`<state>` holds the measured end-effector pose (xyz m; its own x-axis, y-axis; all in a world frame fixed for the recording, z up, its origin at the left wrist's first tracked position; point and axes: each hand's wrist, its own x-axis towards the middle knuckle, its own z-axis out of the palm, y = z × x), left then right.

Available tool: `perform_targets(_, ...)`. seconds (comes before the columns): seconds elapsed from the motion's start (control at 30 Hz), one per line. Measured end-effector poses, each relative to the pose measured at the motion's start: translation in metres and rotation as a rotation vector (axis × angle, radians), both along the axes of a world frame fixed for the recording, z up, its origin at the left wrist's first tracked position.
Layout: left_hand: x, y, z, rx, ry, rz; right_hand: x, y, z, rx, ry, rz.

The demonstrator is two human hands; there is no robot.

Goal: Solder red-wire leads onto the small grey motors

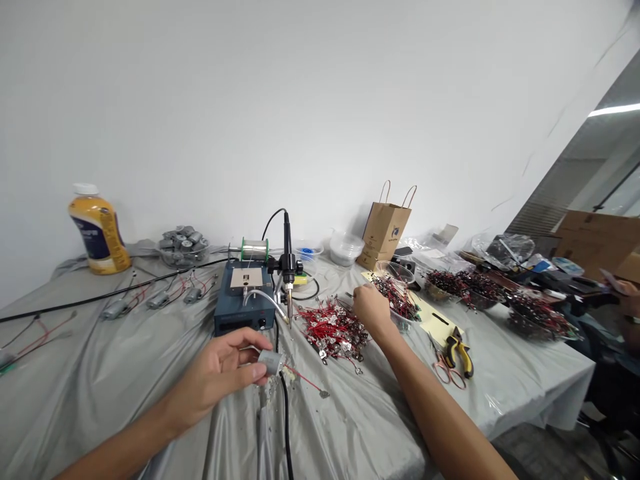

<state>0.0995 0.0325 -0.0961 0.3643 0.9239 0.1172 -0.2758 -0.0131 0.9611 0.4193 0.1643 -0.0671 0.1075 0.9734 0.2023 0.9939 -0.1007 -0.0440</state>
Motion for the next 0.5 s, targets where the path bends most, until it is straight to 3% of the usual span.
perform_targets(0.23, -0.0007, 0.001, -0.0016, -0.02, 0.025, -0.01, 0.0067, -0.0041, 0.0095, 0.391, 0.438, 0.205)
perform_targets(0.5, -0.0014, -0.0009, -0.0014, -0.041, 0.042, -0.037, 0.0049, 0.0015, 0.0079, 0.51, 0.898, 0.323)
